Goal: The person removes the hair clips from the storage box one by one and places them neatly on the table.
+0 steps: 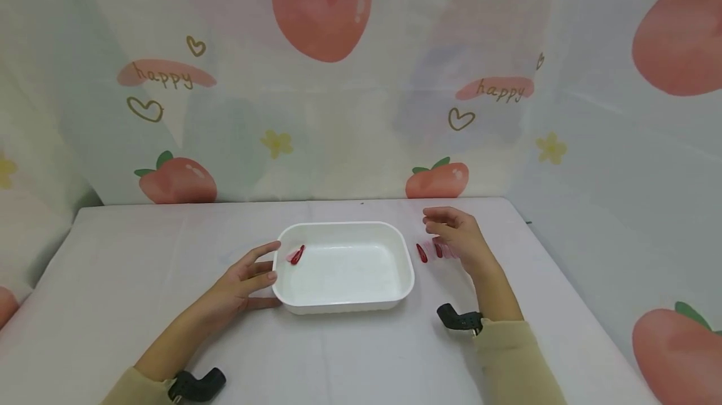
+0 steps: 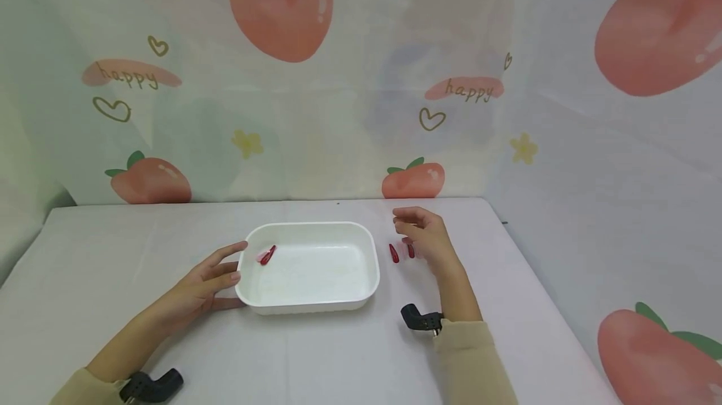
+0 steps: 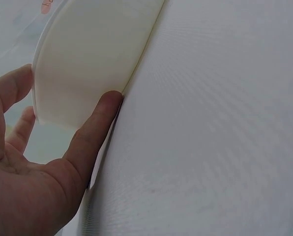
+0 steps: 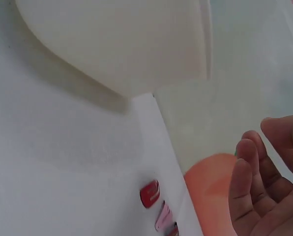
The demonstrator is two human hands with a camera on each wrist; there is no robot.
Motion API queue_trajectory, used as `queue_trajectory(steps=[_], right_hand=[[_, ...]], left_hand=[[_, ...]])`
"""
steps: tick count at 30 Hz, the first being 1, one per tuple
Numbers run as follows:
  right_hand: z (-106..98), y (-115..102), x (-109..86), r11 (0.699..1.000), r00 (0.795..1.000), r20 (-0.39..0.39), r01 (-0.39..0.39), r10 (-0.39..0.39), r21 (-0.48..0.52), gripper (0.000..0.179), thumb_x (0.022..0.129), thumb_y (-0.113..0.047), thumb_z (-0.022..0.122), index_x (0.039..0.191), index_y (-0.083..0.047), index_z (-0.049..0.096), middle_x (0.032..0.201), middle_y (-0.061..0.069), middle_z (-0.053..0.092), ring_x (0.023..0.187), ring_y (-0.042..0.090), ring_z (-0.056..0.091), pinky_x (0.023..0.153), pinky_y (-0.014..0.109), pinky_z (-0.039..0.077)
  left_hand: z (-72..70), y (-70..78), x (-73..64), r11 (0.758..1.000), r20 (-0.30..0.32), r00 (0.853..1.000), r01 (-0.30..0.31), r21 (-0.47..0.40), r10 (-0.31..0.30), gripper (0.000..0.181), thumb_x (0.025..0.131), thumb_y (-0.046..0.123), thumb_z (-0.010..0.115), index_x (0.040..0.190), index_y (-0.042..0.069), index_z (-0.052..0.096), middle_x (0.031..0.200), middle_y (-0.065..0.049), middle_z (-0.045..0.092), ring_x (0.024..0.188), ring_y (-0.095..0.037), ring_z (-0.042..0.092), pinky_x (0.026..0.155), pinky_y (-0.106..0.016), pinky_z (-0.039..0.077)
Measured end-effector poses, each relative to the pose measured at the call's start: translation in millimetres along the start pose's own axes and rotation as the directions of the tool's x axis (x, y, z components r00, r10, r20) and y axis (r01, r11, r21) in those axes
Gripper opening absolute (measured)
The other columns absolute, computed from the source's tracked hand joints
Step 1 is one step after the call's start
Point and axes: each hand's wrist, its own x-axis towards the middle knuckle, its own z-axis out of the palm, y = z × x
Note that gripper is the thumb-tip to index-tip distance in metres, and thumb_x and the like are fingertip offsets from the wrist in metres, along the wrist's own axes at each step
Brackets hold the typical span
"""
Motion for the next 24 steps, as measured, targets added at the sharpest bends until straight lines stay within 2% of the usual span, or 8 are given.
queue_trajectory(steps=[4,10,17,24], right_hand=[[18,-12,-2.6,0.999,0.999,0.021,0.039,-0.039,-0.001,0.037,0.098,-0.019,0.063,0.132,-0.006,0.061,0.128,0.016,0.063,0.105,0.022,0.061,0.084,0.025,0.058],[41,-27,-8.5,0.992,0.988,0.085,0.126,-0.127,0.019,0.032,0.096,-0.013,0.065,0.127,-0.005,0.064,0.122,0.016,0.065,0.103,0.022,0.064,0.083,0.030,0.058],[69,-45,-11.3,0.981,0.970,0.155,0.179,-0.188,0.070,0.030,0.095,-0.010,0.066,0.124,-0.005,0.066,0.118,0.015,0.066,0.107,0.040,0.063,0.079,0.030,0.058],[100,-68,-10.2,0.971,0.950,0.213,0.206,-0.228,0.122,0.029,0.095,-0.011,0.067,0.123,-0.007,0.066,0.119,0.012,0.066,0.105,0.030,0.065,0.082,0.032,0.057]], left_hand=[[-1.7,-0.3,0.2,1.000,-0.007,1.000,0.008,-0.007,-0.008,0.063,0.102,0.016,0.058,0.157,0.024,0.027,0.155,-0.023,0.029,0.131,-0.038,0.050,0.093,-0.051,0.056],[-2.4,1.3,-1.1,1.000,0.002,1.000,0.005,-0.011,-0.005,0.063,0.101,0.017,0.059,0.156,0.024,0.028,0.155,-0.024,0.029,0.129,-0.038,0.051,0.094,-0.051,0.055],[-1.3,3.3,-2.0,1.000,0.008,1.000,-0.001,-0.010,0.001,0.063,0.101,0.016,0.059,0.156,0.024,0.028,0.155,-0.024,0.030,0.127,-0.037,0.053,0.094,-0.051,0.055],[0.1,1.2,-0.6,1.000,0.000,1.000,0.004,-0.014,-0.004,0.064,0.101,0.016,0.059,0.156,0.023,0.028,0.155,-0.024,0.030,0.128,-0.037,0.053,0.093,-0.051,0.056]])
